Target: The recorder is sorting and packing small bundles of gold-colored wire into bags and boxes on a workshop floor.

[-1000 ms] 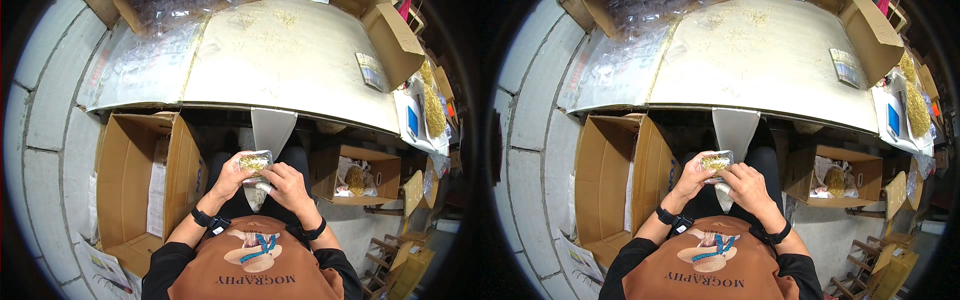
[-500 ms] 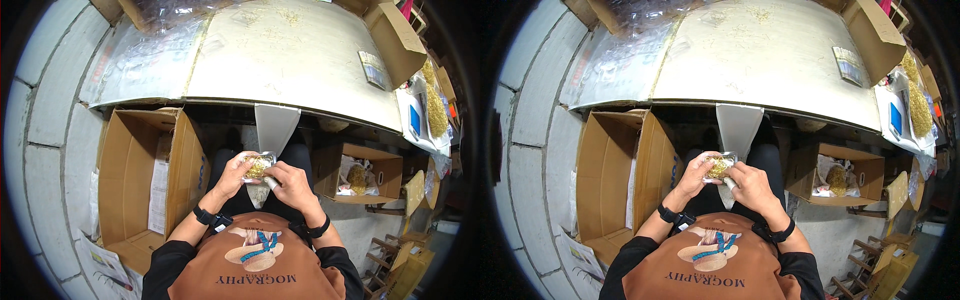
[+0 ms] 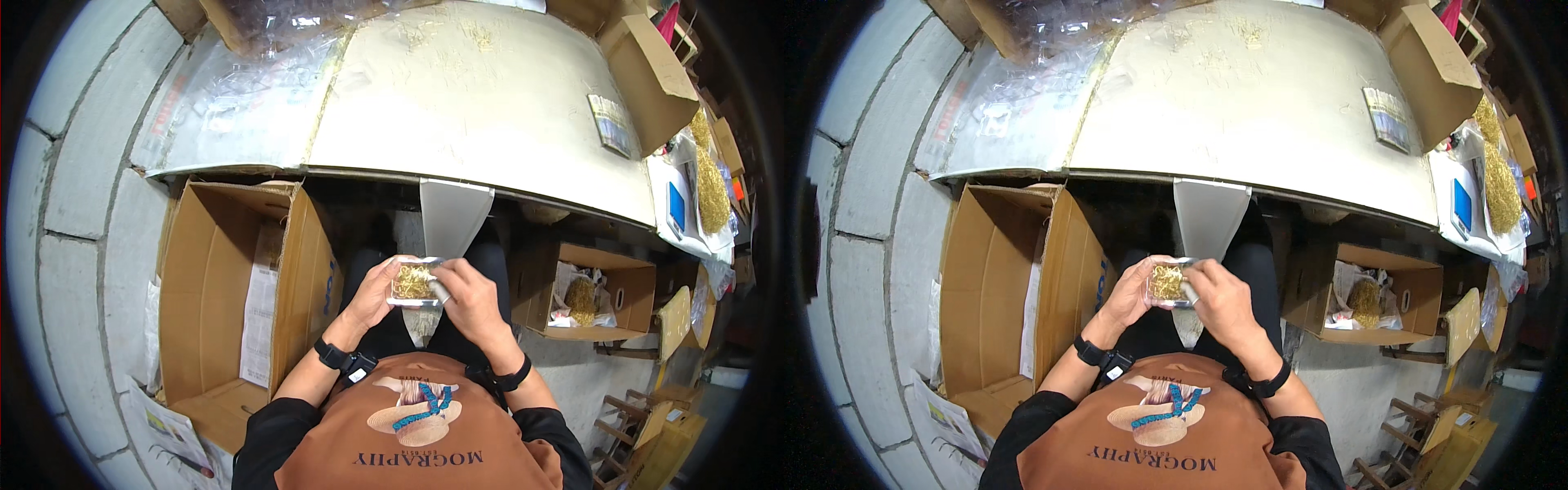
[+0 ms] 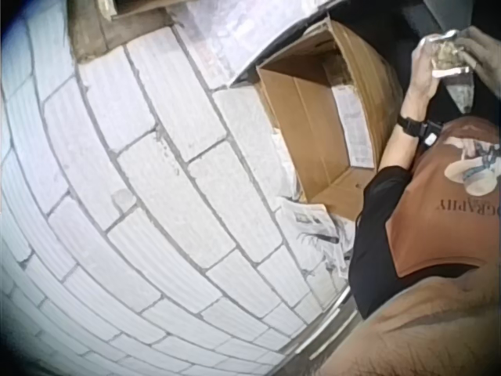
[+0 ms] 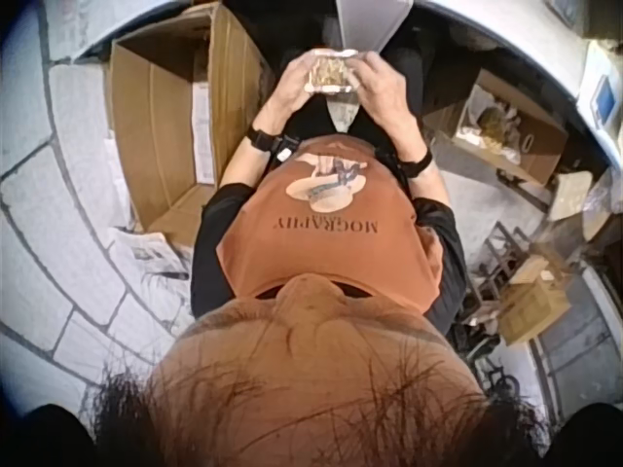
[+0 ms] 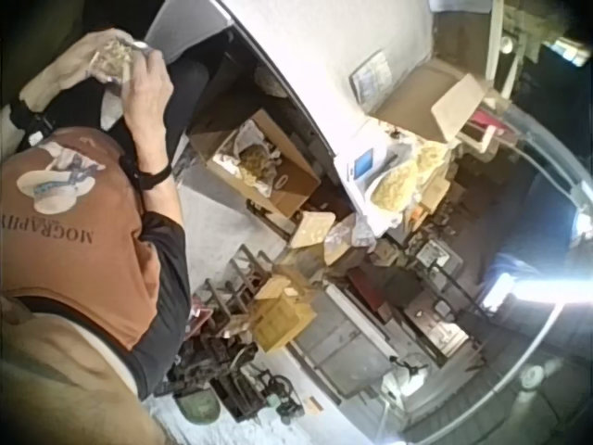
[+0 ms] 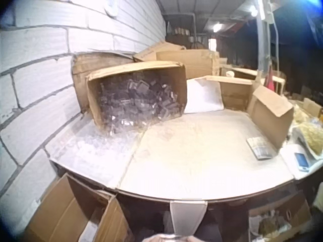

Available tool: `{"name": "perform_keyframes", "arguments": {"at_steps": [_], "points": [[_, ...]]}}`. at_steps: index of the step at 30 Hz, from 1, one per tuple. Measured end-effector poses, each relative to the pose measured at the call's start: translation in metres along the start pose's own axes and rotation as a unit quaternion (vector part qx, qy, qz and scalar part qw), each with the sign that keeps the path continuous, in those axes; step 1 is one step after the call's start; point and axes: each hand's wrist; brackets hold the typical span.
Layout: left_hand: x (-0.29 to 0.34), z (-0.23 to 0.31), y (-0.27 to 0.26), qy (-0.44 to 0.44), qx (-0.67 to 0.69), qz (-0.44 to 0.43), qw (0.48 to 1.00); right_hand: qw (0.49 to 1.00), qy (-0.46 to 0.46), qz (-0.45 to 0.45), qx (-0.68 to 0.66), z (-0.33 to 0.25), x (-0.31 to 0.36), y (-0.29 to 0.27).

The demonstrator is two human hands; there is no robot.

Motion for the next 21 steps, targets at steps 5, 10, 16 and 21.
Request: {"name": "perform_keyframes", "arguments": {"at_steps": [5,10,16,21], "points": [[-0.004,-0.009,-0.013,0.005,-0.074,0.085,0.994,0.996,-0.041,-0.076,-0.002,0.017,-0.006,0.012],[-0.007,-0.017,-0.046,-0.018,-0.084,0.147,0.985,0.996,-0.052,0.066,0.044,0.024,-0.063,-0.023],[-0.041,-0.04,-0.046,-0.086,-0.09,0.145,0.982,0.987,-0.09,0.021,0.131,0.053,-0.115,-0.018],[-0.068,-0.05,-0.03,-0.054,-0.04,0.124,0.99,0.99,-0.088,-0.024,0.108,0.04,-0.072,-0.02]]}}
Point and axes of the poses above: each hand's wrist, its own x-axis away from the middle knuckle, its own y-axis out of the palm, z = x × y, and after that the axes turned 1 degree about z, right-handed
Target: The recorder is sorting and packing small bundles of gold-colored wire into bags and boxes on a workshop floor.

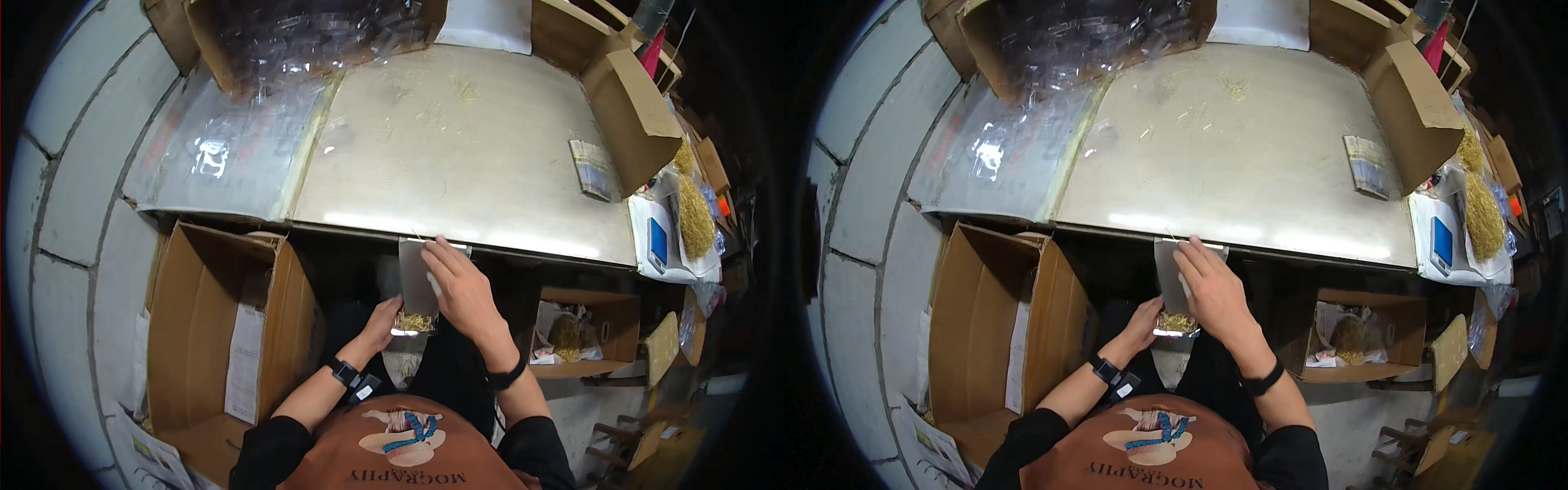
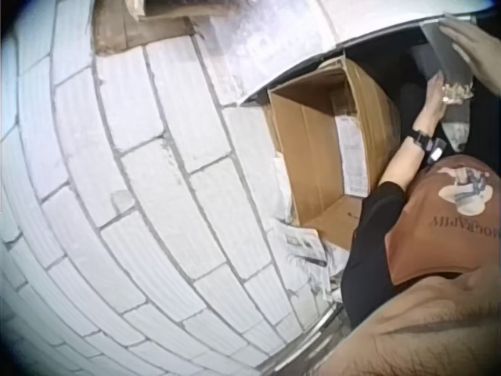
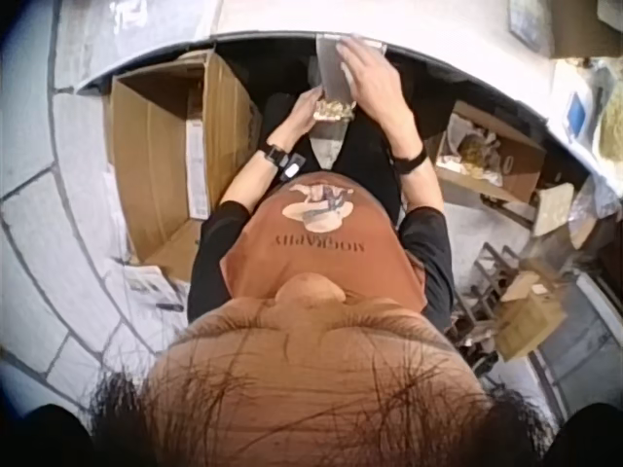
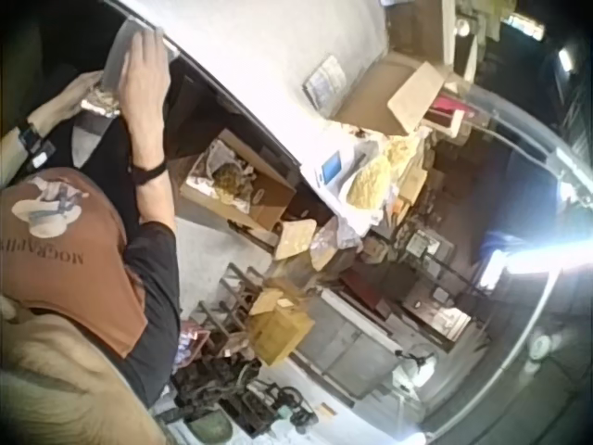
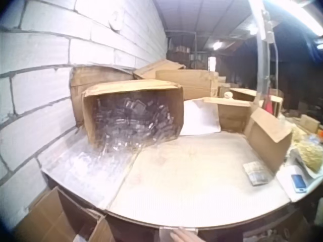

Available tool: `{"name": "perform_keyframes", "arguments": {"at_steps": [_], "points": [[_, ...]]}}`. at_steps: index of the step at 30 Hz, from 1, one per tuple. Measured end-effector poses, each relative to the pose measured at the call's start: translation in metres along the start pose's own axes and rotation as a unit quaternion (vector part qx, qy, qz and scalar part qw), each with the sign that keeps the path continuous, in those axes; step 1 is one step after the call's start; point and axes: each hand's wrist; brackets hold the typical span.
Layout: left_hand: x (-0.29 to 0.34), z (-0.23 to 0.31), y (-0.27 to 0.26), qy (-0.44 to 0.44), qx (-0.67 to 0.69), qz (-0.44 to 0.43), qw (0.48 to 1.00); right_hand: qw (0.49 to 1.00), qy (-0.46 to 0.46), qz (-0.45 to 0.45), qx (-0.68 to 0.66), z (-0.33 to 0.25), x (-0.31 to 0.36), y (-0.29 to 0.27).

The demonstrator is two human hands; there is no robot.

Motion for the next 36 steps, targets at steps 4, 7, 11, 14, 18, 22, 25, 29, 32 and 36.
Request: {"name": "perform_keyframes", "arguments": {"at_steps": [4,7,11,14,18,22,25,29,32,36], "points": [[-0.003,0.006,0.007,-0.008,-0.002,-0.025,1.0,0.996,0.049,-0.002,-0.073,-0.019,0.042,-0.021],[0.0,0.004,0.004,-0.012,-0.001,-0.045,0.999,0.988,0.091,0.017,-0.121,-0.016,0.069,-0.023],[0.015,-0.001,-0.011,-0.063,-0.024,-0.066,0.996,0.977,0.163,0.008,-0.14,-0.011,0.1,-0.016],[0.029,0.005,-0.018,-0.082,-0.012,-0.125,0.989,0.971,0.166,-0.004,-0.173,-0.017,0.109,-0.012],[0.051,0.027,0.002,-0.046,-0.006,-0.145,0.988,0.979,0.14,0.026,-0.146,-0.028,0.1,-0.007],[0.064,0.043,0.021,0.002,-0.014,-0.165,0.986,0.993,0.044,0.037,-0.106,-0.046,0.091,-0.007],[0.069,0.047,0.032,0.044,-0.044,-0.129,0.99,0.996,0.008,0.032,-0.087,-0.056,0.087,-0.005],[0.076,0.051,0.047,0.096,-0.077,-0.101,0.987,0.999,-0.036,0.007,-0.027,-0.056,0.087,-0.003],[0.077,0.051,0.05,0.084,-0.083,-0.102,0.988,0.998,-0.061,-0.002,-0.033,-0.055,0.087,-0.005],[0.079,0.051,0.055,0.065,-0.079,-0.085,0.991,0.997,-0.056,0.028,-0.04,-0.054,0.087,-0.011]]}}
Point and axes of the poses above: each hand's wrist, its own x-axis away from the middle knuckle, its own y-axis out of the palm, z = x × y, and after that the axes turned 1 degree about z, right-handed
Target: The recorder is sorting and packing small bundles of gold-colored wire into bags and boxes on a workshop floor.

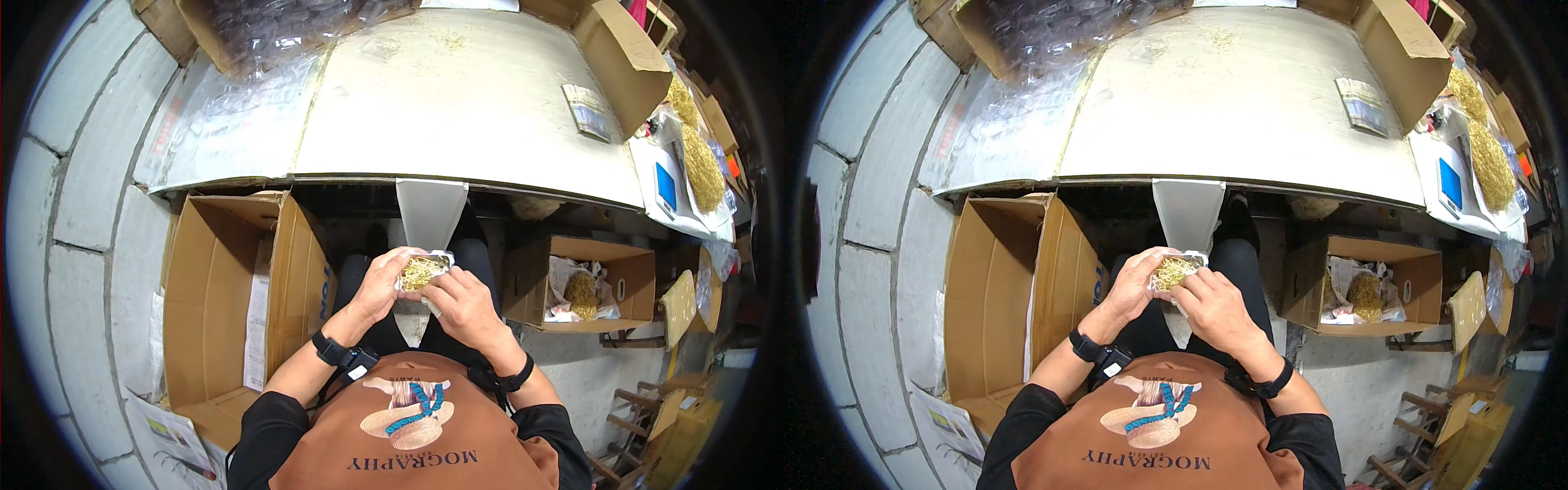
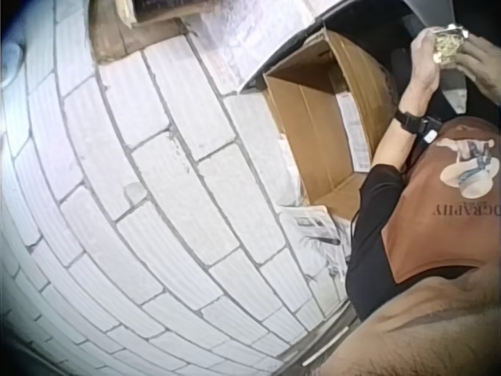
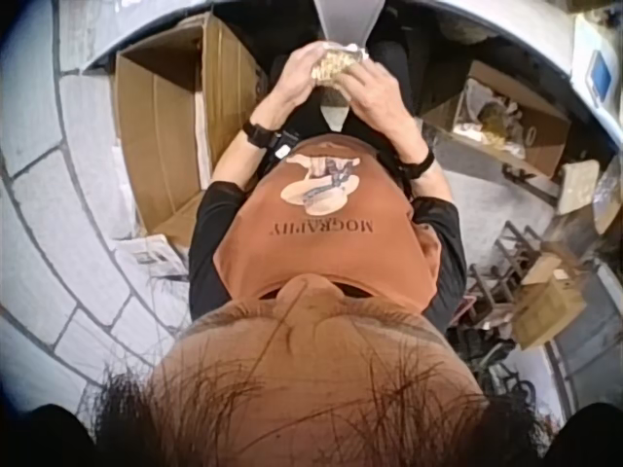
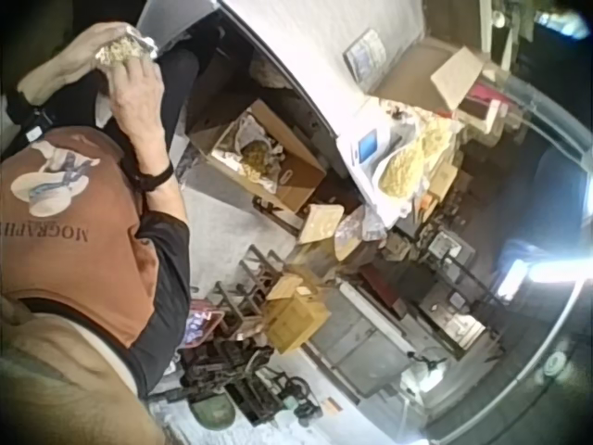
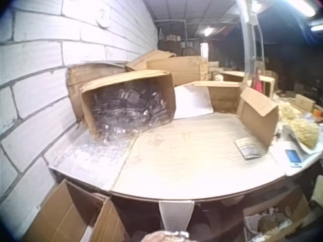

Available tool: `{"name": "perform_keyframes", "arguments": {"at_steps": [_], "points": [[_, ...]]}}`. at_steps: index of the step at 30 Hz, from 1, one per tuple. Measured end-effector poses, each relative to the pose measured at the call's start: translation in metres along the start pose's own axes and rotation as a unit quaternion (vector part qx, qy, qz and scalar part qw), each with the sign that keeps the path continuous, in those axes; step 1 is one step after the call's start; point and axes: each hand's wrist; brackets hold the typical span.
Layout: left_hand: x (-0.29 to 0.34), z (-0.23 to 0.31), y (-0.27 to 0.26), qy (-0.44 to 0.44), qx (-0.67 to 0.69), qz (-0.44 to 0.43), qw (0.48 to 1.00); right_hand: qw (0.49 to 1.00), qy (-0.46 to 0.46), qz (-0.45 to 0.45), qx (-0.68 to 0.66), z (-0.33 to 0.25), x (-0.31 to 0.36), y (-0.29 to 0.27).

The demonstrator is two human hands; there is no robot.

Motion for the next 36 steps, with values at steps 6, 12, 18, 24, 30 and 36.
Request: {"name": "perform_keyframes", "arguments": {"at_steps": [6,12,18,24,30,36], "points": [[-0.001,-0.001,0.001,0.043,0.027,-0.022,0.998,0.998,0.062,0.004,-0.006,0.004,-0.001,-0.012],[0.0,0.005,0.003,0.009,0.015,-0.018,1.0,0.993,0.111,-0.001,-0.035,0.0,-0.006,-0.017],[-0.003,0.01,0.011,0.049,0.021,0.018,0.998,0.996,0.081,-0.019,0.03,-0.005,-0.011,-0.006],[0.005,0.041,0.013,0.053,0.007,0.004,0.999,0.99,0.068,0.118,-0.038,0.002,-0.029,-0.011],[0.041,0.092,-0.029,0.092,-0.006,0.039,0.995,0.987,0.077,0.118,-0.073,-0.008,-0.043,-0.012],[0.098,0.151,-0.121,0.212,-0.057,0.241,0.946,0.985,0.154,0.009,-0.074,-0.02,-0.038,-0.003]]}}
Point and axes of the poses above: each hand's wrist, its own x-axis away from the middle knuckle, its own y-axis out of the palm, z = x × y, and after that the axes turned 1 degree about z, right-handed
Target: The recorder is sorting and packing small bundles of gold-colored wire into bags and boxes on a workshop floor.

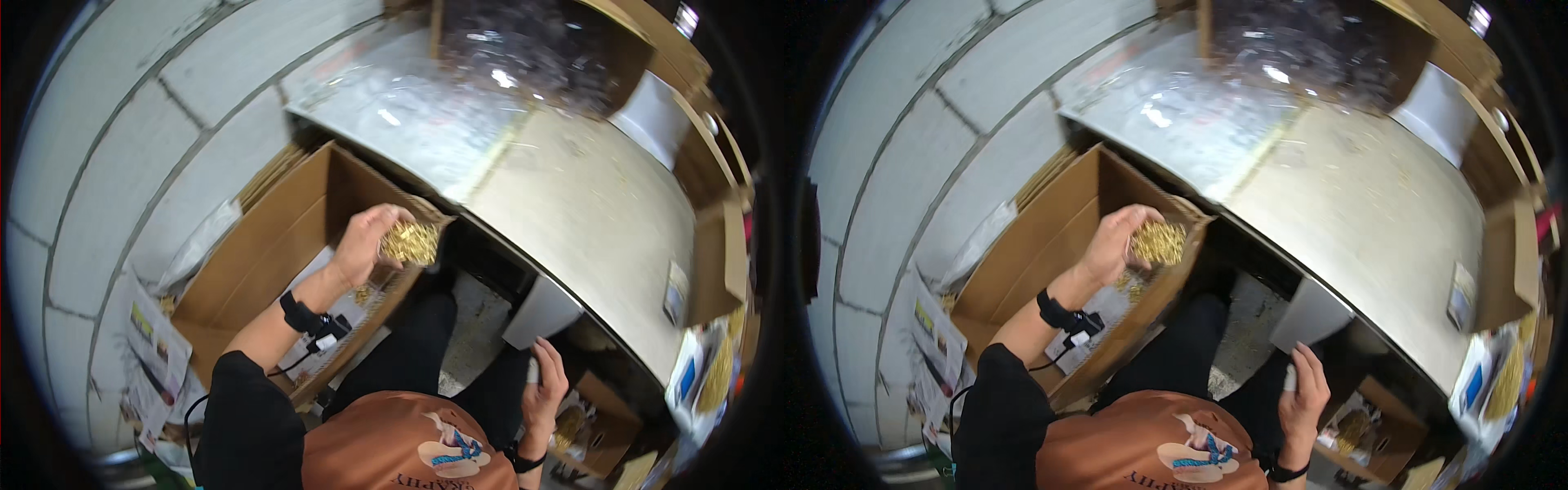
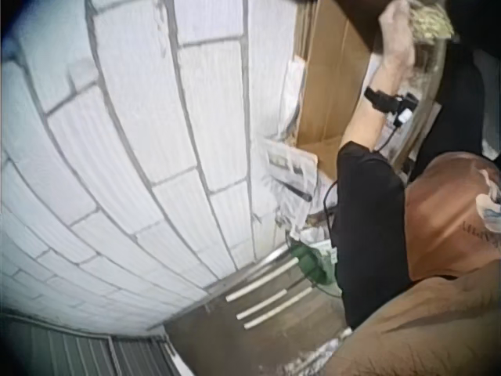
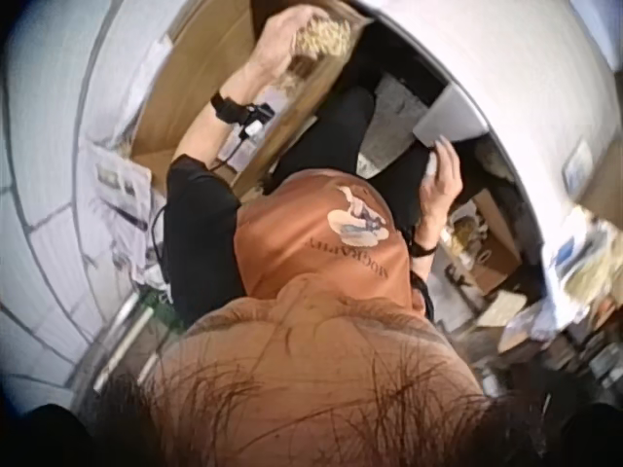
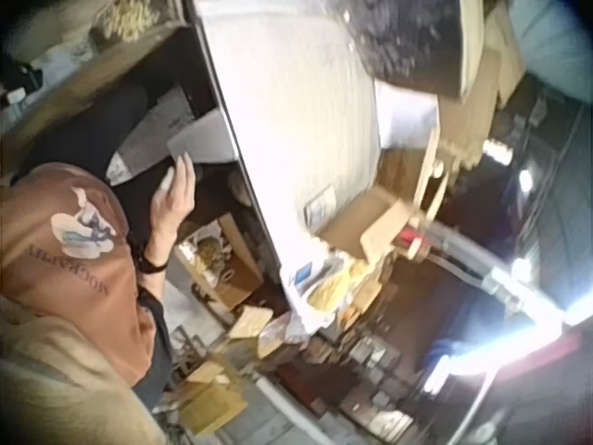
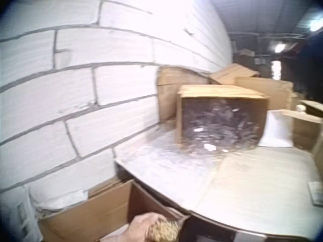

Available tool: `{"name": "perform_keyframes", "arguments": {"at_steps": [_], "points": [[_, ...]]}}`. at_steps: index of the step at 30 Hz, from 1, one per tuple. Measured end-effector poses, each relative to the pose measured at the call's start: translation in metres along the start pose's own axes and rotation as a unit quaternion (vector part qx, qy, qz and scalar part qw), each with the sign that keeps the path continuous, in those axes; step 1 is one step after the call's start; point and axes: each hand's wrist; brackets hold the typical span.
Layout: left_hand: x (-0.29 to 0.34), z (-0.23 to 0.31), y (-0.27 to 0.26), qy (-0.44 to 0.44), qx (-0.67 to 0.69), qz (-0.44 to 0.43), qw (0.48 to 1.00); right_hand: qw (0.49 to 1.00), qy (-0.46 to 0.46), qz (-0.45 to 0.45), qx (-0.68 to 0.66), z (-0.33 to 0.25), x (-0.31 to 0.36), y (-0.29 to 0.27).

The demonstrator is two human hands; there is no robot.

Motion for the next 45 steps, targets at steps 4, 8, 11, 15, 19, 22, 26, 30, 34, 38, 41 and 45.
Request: {"name": "perform_keyframes", "arguments": {"at_steps": [4,8,11,15,19,22,26,30,34,38,41,45], "points": [[-0.014,-0.029,-0.121,0.07,-0.008,0.134,0.988,0.999,0.009,-0.046,0.018,0.0,-0.01,0.012],[-0.02,-0.121,-0.211,0.019,-0.055,0.252,0.966,0.995,0.016,-0.088,0.04,-0.015,-0.033,0.024],[-0.018,-0.196,-0.263,-0.073,-0.001,0.372,0.925,0.991,0.002,-0.112,0.073,-0.015,-0.044,0.033],[-0.02,-0.265,-0.293,-0.142,0.07,0.501,0.851,0.975,0.005,-0.193,0.11,-0.014,-0.052,0.036],[-0.031,-0.308,-0.303,-0.14,0.172,0.546,0.808,0.962,0.028,-0.231,0.139,-0.008,-0.052,0.039],[-0.043,-0.341,-0.324,-0.121,0.169,0.567,0.797,0.952,0.04,-0.27,0.137,-0.005,-0.059,0.042],[-0.061,-0.373,-0.349,-0.16,-0.373,0.456,0.792,0.95,0.022,-0.269,0.159,-0.003,-0.073,0.033],[-0.062,-0.352,-0.353,-0.196,-0.482,0.303,0.798,0.956,-0.054,-0.241,0.158,0.014,-0.105,0.024],[-0.047,-0.327,-0.378,-0.132,-0.642,0.323,0.683,0.973,-0.094,-0.161,0.139,0.04,-0.165,-0.017],[-0.058,-0.266,-0.35,-0.186,-0.408,0.263,0.854,0.979,0.041,-0.042,0.197,0.136,-0.265,-0.073],[-0.054,-0.22,-0.318,-0.139,-0.353,0.247,0.892,0.918,0.237,0.008,0.319,0.272,-0.359,-0.103],[-0.057,-0.099,-0.238,0.035,-0.465,0.179,0.866,0.866,0.391,0.045,0.31,0.355,-0.462,-0.099]]}}
Point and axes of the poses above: each hand's wrist, its own x-axis away from the middle knuckle, its own y-axis out of the palm, z = x × y, and after that the axes turned 1 degree about z, right-handed
